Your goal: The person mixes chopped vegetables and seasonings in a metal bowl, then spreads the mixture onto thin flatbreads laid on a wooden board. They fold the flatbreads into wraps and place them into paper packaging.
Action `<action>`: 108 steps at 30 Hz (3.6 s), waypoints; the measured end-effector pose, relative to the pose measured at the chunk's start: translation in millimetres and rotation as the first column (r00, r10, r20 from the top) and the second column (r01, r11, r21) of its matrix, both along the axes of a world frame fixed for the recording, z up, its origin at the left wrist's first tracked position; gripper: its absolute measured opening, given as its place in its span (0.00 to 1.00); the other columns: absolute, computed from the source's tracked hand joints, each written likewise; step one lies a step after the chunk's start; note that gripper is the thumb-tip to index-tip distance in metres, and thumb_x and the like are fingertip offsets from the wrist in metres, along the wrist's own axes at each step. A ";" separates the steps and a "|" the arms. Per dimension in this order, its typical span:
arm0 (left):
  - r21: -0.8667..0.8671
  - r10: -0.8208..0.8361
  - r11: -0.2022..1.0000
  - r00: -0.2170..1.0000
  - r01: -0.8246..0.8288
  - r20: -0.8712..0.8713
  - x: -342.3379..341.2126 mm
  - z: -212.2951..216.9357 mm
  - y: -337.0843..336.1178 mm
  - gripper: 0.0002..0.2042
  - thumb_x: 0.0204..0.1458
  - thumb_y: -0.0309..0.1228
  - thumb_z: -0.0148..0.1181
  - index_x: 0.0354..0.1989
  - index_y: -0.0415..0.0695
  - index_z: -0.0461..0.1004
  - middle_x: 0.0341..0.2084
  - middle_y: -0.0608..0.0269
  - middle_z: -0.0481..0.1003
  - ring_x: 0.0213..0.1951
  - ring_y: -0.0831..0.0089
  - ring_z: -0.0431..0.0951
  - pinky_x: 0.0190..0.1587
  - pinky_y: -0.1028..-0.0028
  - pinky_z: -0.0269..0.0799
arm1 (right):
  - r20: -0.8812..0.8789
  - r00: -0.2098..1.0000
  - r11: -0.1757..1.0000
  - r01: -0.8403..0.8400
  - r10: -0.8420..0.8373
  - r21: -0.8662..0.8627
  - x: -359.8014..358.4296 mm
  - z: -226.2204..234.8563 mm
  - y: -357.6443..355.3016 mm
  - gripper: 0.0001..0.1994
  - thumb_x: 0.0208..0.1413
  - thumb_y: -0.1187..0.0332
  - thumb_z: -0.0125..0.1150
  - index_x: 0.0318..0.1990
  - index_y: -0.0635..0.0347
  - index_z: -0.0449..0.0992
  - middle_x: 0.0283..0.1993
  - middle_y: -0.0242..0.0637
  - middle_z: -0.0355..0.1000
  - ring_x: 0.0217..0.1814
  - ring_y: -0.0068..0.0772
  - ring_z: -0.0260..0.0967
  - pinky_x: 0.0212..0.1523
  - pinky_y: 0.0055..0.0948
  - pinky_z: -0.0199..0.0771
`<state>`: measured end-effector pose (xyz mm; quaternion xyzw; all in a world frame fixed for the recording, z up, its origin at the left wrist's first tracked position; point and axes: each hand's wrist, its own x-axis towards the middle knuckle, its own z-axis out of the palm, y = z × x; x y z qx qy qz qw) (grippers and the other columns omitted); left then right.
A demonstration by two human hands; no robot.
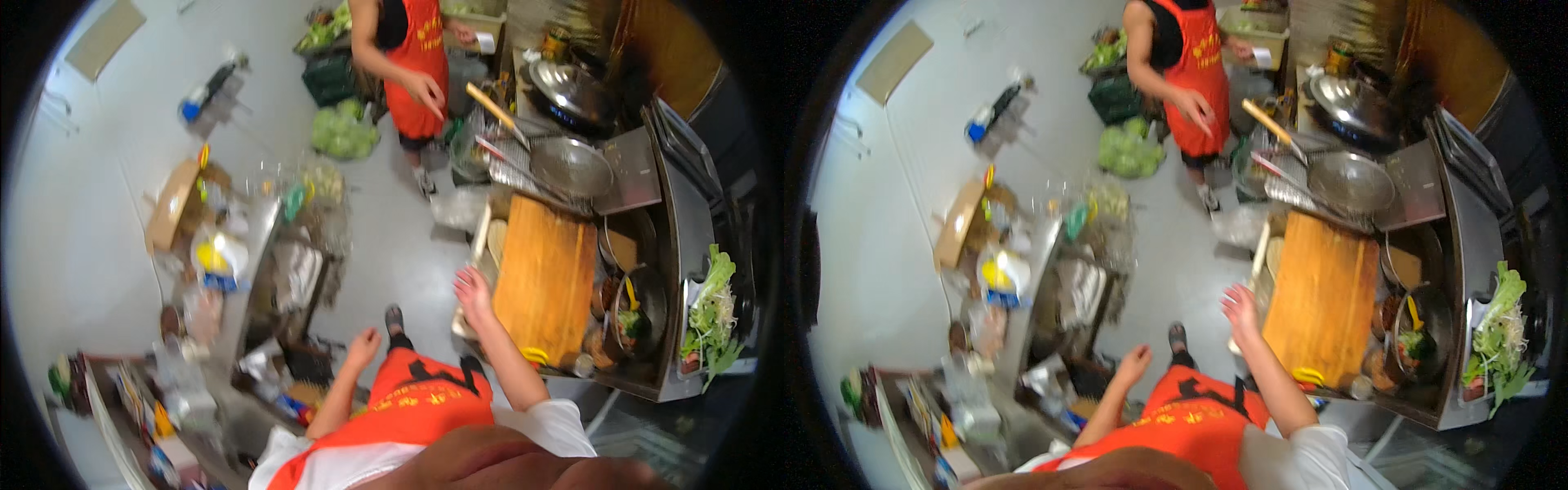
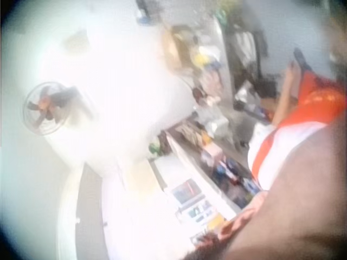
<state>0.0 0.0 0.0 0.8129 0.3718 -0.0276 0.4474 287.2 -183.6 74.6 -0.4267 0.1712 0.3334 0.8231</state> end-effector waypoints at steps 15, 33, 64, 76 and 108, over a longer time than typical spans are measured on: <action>-0.019 -0.596 0.803 0.802 0.596 -0.047 280.3 -15.2 240.6 0.20 0.55 0.39 0.56 0.53 0.41 0.71 0.38 0.48 0.79 0.42 0.58 0.80 0.46 0.67 0.73 | 0.757 0.496 0.386 0.856 -0.425 -0.344 180.3 198.6 -175.6 0.13 0.61 0.59 0.56 0.46 0.56 0.68 0.30 0.27 0.70 0.28 0.17 0.68 0.23 0.16 0.65; -0.521 -0.301 0.853 0.776 -0.042 -0.554 217.9 -27.3 324.6 0.10 0.63 0.34 0.49 0.46 0.43 0.72 0.32 0.64 0.76 0.31 0.73 0.76 0.31 0.72 0.72 | 0.632 0.432 -0.025 0.813 -0.643 -0.582 450.2 242.3 -263.5 0.26 0.44 0.62 0.63 0.44 0.81 0.73 0.46 0.52 0.74 0.37 0.39 0.78 0.30 0.26 0.83; -0.532 -0.858 0.465 0.212 0.707 -0.468 504.5 -64.0 247.8 0.17 0.52 0.33 0.56 0.50 0.42 0.71 0.28 0.62 0.78 0.26 0.75 0.76 0.21 0.74 0.66 | 0.086 -0.383 -0.387 0.851 -0.920 -0.355 141.6 46.3 -224.3 0.26 0.56 0.72 0.58 0.61 0.70 0.59 0.53 0.49 0.67 0.42 0.40 0.74 0.39 0.30 0.80; 0.310 -0.809 0.061 -0.135 0.949 0.571 509.0 146.1 -58.3 0.06 0.54 0.23 0.58 0.38 0.37 0.75 0.28 0.54 0.74 0.31 0.62 0.76 0.35 0.71 0.71 | 0.145 -0.208 -0.246 0.904 -0.967 -0.349 52.4 32.5 8.4 0.11 0.53 0.75 0.54 0.44 0.64 0.70 0.40 0.34 0.71 0.36 0.24 0.72 0.30 0.23 0.80; -0.745 -0.964 -0.122 0.101 0.655 0.246 333.6 32.4 -192.0 0.20 0.66 0.39 0.43 0.59 0.36 0.63 0.50 0.53 0.71 0.50 0.66 0.73 0.54 0.66 0.70 | 0.446 0.297 0.068 0.885 -0.844 -0.460 -105.3 32.2 -52.2 0.05 0.56 0.73 0.57 0.38 0.62 0.71 0.33 0.25 0.67 0.33 0.16 0.61 0.35 0.19 0.62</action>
